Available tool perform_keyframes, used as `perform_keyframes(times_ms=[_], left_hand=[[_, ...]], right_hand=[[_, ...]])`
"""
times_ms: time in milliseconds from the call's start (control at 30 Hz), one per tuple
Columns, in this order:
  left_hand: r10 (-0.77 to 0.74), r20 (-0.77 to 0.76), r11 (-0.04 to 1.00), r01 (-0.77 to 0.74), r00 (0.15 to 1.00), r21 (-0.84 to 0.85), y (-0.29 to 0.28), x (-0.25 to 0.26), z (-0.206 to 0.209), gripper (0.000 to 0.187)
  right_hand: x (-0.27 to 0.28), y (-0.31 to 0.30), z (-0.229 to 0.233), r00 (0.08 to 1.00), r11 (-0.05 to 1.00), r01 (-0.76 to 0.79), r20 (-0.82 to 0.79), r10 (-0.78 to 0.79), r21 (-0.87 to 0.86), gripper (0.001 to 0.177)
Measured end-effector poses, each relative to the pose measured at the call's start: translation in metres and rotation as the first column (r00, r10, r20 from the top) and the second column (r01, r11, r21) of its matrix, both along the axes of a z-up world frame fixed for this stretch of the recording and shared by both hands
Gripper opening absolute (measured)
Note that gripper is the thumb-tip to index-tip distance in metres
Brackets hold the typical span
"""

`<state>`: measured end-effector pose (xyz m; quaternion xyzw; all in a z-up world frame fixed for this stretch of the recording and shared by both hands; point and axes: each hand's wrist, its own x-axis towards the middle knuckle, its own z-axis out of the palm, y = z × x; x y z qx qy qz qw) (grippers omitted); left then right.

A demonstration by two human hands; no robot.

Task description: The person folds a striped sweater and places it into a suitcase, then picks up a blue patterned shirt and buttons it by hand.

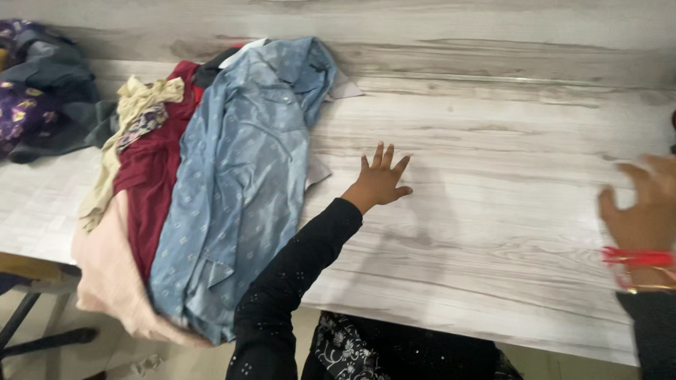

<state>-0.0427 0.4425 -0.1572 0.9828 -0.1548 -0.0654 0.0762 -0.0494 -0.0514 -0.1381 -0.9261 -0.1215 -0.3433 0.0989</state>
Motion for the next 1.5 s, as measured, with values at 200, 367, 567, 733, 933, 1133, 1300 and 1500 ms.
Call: perform_keyframes(times_ms=[200, 367, 567, 733, 933, 1133, 1300, 1500], left_hand=[[0.077, 0.041, 0.997, -0.076, 0.996, -0.032, 0.042, -0.050, -0.040, 0.084], [0.109, 0.061, 0.989, -0.102, 0.992, -0.104, 0.040, -0.044, -0.049, 0.081], [0.151, 0.416, 0.975, -0.066, 0.897, -0.211, 0.037, -0.064, -0.068, 0.066], [0.168, 0.467, 0.948, -0.014, 0.868, -0.317, 0.041, -0.069, -0.062, 0.058], [0.543, 0.593, 0.833, -0.292, 0.594, -0.470, 0.104, -0.072, -0.023, 0.037], [0.719, 0.529, 0.692, -0.532, 0.451, -0.489, 0.139, -0.079, 0.001, 0.049], [0.795, 0.413, 0.606, -0.540, 0.445, -0.584, 0.150, -0.074, 0.002, 0.019], [0.809, 0.276, 0.459, -0.264, 0.518, -0.848, 0.139, -0.076, 0.006, 0.019]], right_hand=[[-0.011, 0.260, -0.059, 0.849, 0.867, -0.428, -0.215, 0.482, 0.256, 0.033], [-0.013, 0.351, -0.068, 0.799, 0.845, -0.411, -0.312, 0.514, 0.341, 0.032], [-0.008, 0.352, -0.069, 0.798, 0.806, -0.457, -0.228, 0.558, 0.376, 0.030], [-0.007, 0.351, -0.067, 0.795, 0.813, -0.455, -0.245, 0.555, 0.364, 0.025], [-0.009, 0.354, -0.057, 0.810, 0.823, -0.440, -0.237, 0.537, 0.359, 0.020], [-0.008, 0.360, -0.054, 0.827, 0.827, -0.440, -0.200, 0.525, 0.351, 0.017], [-0.010, 0.363, -0.046, 0.829, 0.834, -0.427, -0.215, 0.515, 0.351, 0.018], [-0.011, 0.362, -0.047, 0.825, 0.814, -0.431, -0.193, 0.530, 0.390, 0.014]])
